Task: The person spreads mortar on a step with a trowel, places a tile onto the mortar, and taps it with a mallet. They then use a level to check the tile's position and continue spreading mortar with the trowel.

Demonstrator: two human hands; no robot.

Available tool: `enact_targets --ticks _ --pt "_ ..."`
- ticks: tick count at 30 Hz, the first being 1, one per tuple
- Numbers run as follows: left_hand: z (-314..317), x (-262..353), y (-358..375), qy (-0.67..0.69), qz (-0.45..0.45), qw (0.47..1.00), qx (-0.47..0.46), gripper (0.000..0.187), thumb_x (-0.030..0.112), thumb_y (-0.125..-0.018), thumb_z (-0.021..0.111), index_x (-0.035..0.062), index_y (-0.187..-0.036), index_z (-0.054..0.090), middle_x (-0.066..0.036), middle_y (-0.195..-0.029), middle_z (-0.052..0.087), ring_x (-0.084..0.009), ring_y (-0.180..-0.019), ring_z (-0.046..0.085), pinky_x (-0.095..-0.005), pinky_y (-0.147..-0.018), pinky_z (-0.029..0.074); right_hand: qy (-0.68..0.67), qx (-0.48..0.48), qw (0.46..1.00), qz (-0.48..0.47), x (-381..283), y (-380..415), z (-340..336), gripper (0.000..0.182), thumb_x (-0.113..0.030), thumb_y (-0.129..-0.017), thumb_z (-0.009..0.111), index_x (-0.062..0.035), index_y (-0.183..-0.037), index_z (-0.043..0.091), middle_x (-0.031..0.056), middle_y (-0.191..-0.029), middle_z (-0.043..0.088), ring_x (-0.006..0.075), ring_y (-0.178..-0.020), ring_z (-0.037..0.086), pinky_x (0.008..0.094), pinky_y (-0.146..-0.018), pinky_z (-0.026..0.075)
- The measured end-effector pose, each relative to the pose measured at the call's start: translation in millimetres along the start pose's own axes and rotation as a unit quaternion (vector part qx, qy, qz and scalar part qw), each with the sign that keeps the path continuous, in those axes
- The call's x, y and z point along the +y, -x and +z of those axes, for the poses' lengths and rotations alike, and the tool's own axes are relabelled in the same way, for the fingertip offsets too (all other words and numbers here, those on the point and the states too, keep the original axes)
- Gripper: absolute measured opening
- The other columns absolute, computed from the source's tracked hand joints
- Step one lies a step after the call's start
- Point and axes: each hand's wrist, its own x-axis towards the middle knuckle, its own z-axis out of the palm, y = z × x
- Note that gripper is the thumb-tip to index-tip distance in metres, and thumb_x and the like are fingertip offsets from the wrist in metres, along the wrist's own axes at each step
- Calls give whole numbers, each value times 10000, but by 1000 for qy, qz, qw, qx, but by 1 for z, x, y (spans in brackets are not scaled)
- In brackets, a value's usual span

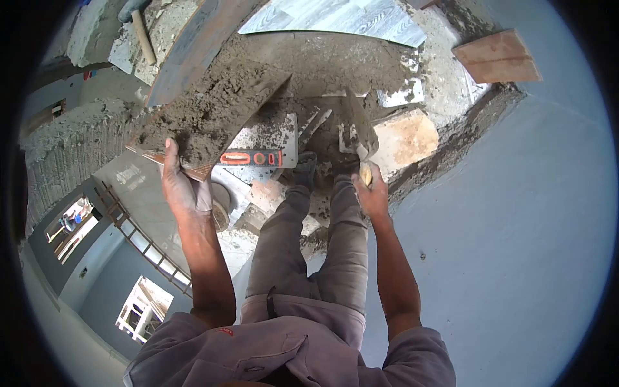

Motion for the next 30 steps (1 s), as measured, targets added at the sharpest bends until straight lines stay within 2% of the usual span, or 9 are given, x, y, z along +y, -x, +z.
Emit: enact_targets --ticks 5,8,11,14,21,25,27,28,30 --pt "13 -14 -1 36 9 999 30 541 210 -870 581 69 -1311 303 -128 -1211 468 -261 -1071 514 -440 -900 457 71 -9 982 -176 -16 -6 -6 379 -212 -851 596 -12 -1154 485 135 -783 610 153 -599 562 304 -576 466" --pt "26 -18 3 23 26 999 -16 725 294 -873 578 183 -1407 100 -120 -1321 340 -254 -1163 422 -447 -941 406 88 -53 977 -186 -59 -21 -15 387 -235 -864 570 -9 -1164 476 190 -853 625 281 -708 622 350 -660 479" --pt "38 -16 5 25 26 999 39 535 314 -899 522 44 -1293 281 -129 -1209 454 -264 -1089 498 -450 -913 448 119 -64 964 -230 -79 -48 -15 405 -245 -865 558 -6 -1177 460 236 -908 616 383 -818 614 392 -699 476" --pt "39 -19 4 14 35 998 40 594 373 -893 515 51 -1309 239 -138 -1230 420 -267 -1102 481 -459 -925 428 233 -18 937 -260 -78 -93 -6 436 -279 -855 546 -35 -1202 448 267 -951 598 424 -855 580 454 -711 467" --pt "43 -23 -1 -14 27 998 58 664 444 -883 500 62 -1336 200 -147 -1259 392 -280 -1115 469 -454 -927 417 358 -10 915 -188 -100 -178 20 460 -353 -842 538 -93 -1214 460 277 -965 588 426 -890 569 444 -778 460" --pt "32 -30 -4 -22 36 997 65 631 458 -884 490 41 -1308 279 -134 -1238 434 -265 -1102 490 -433 -933 417 222 -31 955 -196 -76 -195 30 455 -387 -828 553 -114 -1182 469 231 -991 602 406 -944 562 433 -816 447" --pt "30 -29 0 -27 26 998 44 746 479 -880 485 107 -1398 98 -151 -1308 335 -261 -1164 405 -411 -967 366 252 -126 943 -177 -77 -195 30 434 -389 -831 554 -112 -1159 493 209 -994 608 398 -946 566 430 -808 449" --pt "29 -30 0 -44 30 997 51 735 484 -881 480 97 -1394 122 -151 -1308 337 -254 -1156 411 -405 -962 372 231 -156 928 -246 -69 -207 32 435 -395 -821 569 -112 -1148 518 194 -1000 610 393 -938 571 432 -804 447" --pt "28 -33 0 -47 45 995 80 715 479 -882 484 73 -1379 170 -149 -1298 353 -246 -1130 438 -392 -948 389 222 -215 936 -171 -105 -209 33 433 -394 -825 565 -115 -1153 522 193 -1007 609 381 -941 574 427 -808 450"
